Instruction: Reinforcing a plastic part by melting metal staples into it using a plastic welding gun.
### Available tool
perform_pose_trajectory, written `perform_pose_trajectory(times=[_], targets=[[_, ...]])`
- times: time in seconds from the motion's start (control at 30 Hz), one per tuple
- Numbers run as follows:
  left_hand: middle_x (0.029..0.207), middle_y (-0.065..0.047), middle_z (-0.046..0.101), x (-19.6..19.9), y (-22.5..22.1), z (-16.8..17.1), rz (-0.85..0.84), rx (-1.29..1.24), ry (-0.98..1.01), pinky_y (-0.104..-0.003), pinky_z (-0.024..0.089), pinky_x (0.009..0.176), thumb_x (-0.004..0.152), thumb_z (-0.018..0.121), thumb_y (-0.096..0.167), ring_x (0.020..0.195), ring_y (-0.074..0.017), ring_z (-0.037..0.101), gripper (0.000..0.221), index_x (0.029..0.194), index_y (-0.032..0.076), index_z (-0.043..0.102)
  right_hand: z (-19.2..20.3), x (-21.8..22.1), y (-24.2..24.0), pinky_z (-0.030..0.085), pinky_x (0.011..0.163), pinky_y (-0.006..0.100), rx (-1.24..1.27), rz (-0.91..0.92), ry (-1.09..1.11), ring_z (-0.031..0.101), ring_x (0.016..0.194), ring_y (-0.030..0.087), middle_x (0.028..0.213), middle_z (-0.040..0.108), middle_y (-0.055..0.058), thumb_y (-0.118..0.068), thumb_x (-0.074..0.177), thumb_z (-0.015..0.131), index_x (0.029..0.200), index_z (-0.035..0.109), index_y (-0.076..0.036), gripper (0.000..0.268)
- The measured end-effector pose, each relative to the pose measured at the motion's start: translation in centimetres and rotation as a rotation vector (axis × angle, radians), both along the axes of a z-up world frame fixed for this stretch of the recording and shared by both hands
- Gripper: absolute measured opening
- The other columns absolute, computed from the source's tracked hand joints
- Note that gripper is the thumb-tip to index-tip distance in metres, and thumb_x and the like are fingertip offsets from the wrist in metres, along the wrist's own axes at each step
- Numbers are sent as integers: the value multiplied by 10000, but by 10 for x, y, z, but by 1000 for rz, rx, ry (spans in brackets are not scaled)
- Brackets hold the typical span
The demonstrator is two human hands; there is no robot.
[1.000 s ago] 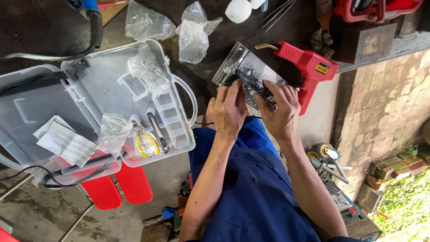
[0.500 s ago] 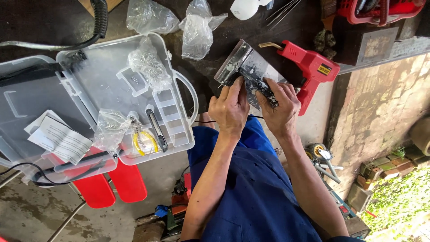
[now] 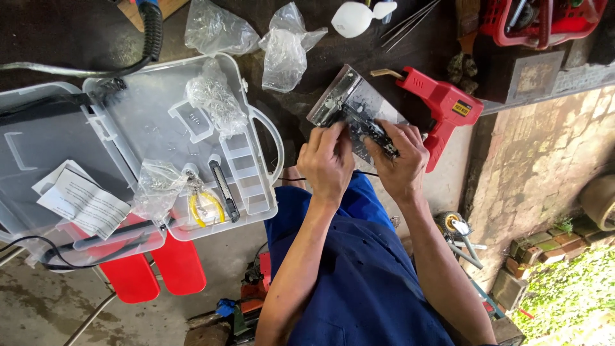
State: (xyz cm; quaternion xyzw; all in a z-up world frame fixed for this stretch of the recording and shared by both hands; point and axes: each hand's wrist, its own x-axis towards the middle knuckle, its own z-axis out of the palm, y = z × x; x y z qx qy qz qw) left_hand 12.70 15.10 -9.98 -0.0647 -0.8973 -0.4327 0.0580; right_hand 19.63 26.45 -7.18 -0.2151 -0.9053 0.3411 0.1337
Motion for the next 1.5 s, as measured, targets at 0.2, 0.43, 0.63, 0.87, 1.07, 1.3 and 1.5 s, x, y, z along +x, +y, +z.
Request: perform_pose_trajectory(times=[0.2,0.43,0.63,0.87,1.07,1.3,1.5], targets=[[1072,-76,597,2,-34,24,-14,502,-167,-307,593,622,873,769,2,671,-175,695,96,918,80,737,4,3,5,523,723,414,-235,-108,-35,610,858,198,911,720,170,-97,920,822,1223,732,14,335],[1144,-161,693,8,-43,36,-103,799,-414,-341,593,769,945,706,61,904,-270,728,47,986,75,724,45,-16,16,526,561,301,-315,-182,-166,635,611,167,702,675,133,-99,928,809,1180,733,23,290],[1035,-200,726,-4,-49,48,-33,831,-369,-342,621,704,892,654,-62,803,-264,755,60,882,-3,664,-3,11,-15,531,587,393,-69,-116,-107,675,660,323,800,718,198,-91,800,912,1092,761,-5,339],[847,-174,759,-6,-58,46,21,715,-418,-294,583,589,762,710,-108,684,-226,758,126,751,-4,640,2,-2,-44,597,647,373,-43,-136,-107,765,758,323,887,775,172,-154,828,910,1091,765,-29,325],[840,-182,743,-9,-65,57,86,898,-631,-281,603,696,822,668,-154,750,-191,754,153,917,-38,636,23,25,-19,573,903,389,76,-150,-129,733,1008,286,1146,748,112,-277,703,978,1190,743,-68,580],[909,-209,713,-10,-73,66,134,1070,-786,-334,638,710,868,635,-150,781,-239,757,102,920,-80,686,28,61,40,544,913,368,-42,-577,-162,644,1015,263,1123,683,176,-143,960,872,1298,635,19,443],[839,-205,687,1,-76,66,191,1175,-936,-357,617,646,942,566,-88,705,-273,733,123,1033,-67,646,-13,51,73,620,608,458,-612,-757,-303,695,697,250,881,650,167,-214,889,897,1255,484,32,605]])
